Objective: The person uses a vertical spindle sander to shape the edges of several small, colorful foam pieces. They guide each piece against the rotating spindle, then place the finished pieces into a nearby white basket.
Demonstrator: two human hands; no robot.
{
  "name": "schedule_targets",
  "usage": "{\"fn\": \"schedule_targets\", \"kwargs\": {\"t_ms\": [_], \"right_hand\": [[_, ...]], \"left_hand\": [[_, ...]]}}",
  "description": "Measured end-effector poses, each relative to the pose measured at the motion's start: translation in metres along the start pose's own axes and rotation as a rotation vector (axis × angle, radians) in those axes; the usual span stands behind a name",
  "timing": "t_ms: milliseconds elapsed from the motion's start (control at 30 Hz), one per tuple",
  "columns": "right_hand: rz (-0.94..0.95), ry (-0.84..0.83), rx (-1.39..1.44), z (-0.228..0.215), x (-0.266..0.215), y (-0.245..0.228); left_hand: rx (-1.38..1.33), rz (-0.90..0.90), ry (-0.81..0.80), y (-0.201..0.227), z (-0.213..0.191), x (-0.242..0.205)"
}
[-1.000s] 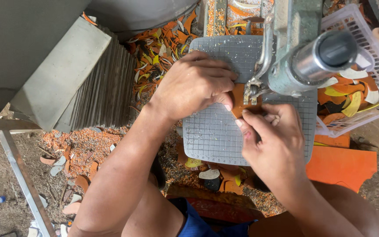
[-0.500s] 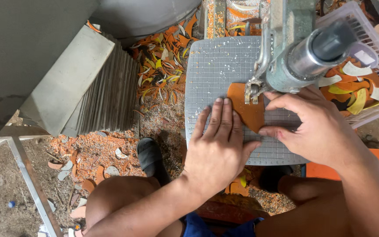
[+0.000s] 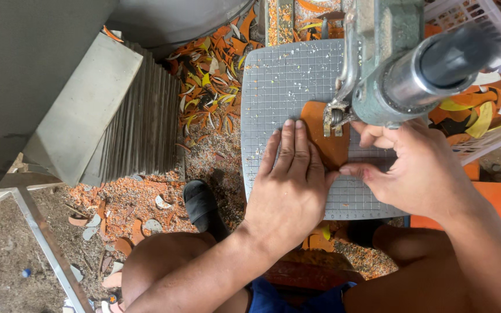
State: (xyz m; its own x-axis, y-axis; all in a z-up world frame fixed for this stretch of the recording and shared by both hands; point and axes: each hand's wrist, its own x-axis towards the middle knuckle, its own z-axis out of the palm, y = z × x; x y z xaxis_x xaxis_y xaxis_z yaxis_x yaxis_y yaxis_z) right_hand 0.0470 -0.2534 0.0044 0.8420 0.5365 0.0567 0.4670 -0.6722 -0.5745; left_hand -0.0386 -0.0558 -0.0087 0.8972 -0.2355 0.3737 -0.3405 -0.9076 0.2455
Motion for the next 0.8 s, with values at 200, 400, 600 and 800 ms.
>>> {"fn": "schedule_targets", "kwargs": {"t_ms": [200,400,600,800], "right_hand": [[0.036,0.023,0.056,0.003,0.002,-0.004],[0.037,0.047,0.088,0.004,0.002,-0.005],[-0.060,0.097,0.033,0.005,0.004,-0.006],[0.031,0.055,0.034,0.006,0.005,-0.006]], "left_hand": [[0.013,0.008,0.002,-0.003,0.000,0.004],[0.011,0.023,-0.014,-0.008,-0.001,0.006],[-0.002,0.044,-0.015,-0.016,-0.003,0.010],[-0.010,0.063,-0.030,-0.020,-0.004,0.015]]}}
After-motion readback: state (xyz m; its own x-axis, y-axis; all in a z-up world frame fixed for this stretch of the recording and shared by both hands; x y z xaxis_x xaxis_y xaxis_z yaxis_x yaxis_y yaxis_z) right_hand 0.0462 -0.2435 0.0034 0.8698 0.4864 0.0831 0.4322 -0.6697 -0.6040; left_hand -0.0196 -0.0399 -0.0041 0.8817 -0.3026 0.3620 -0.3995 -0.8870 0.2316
